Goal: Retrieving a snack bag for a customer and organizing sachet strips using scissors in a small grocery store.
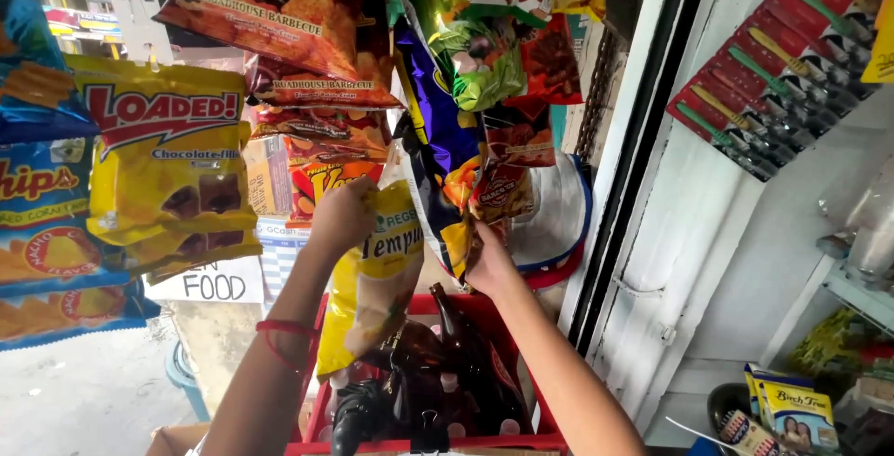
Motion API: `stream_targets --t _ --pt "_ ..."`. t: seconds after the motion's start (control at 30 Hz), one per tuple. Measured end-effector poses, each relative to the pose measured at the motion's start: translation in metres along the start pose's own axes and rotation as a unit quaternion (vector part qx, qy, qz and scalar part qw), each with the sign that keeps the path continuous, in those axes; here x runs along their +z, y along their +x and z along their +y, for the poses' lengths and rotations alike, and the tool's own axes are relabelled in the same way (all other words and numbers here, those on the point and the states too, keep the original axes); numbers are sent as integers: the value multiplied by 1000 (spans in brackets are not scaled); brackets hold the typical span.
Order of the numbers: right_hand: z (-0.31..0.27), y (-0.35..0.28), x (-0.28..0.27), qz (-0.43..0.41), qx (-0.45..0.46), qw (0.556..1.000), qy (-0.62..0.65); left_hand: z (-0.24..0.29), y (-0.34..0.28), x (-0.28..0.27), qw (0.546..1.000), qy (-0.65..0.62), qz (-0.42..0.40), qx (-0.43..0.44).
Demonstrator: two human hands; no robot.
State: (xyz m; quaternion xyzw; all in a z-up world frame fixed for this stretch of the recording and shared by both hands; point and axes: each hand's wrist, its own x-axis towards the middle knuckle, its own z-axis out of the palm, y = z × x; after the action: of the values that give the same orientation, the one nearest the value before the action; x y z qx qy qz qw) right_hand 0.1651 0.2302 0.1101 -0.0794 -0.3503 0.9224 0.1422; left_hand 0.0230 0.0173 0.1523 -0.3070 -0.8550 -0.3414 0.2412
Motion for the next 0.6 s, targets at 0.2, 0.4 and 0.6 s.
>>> stream_targets --t 0.2,0.4,0.6 --pt "3 -9 8 -10 14 1000 14 54 10 -58 983 92 -150 -57" --pt "19 18 -8 -27 14 999 35 103 15 -92 969 79 -173 -159" --pt "17 4 7 -28 -5 999 43 31 73 13 986 70 -57 -137"
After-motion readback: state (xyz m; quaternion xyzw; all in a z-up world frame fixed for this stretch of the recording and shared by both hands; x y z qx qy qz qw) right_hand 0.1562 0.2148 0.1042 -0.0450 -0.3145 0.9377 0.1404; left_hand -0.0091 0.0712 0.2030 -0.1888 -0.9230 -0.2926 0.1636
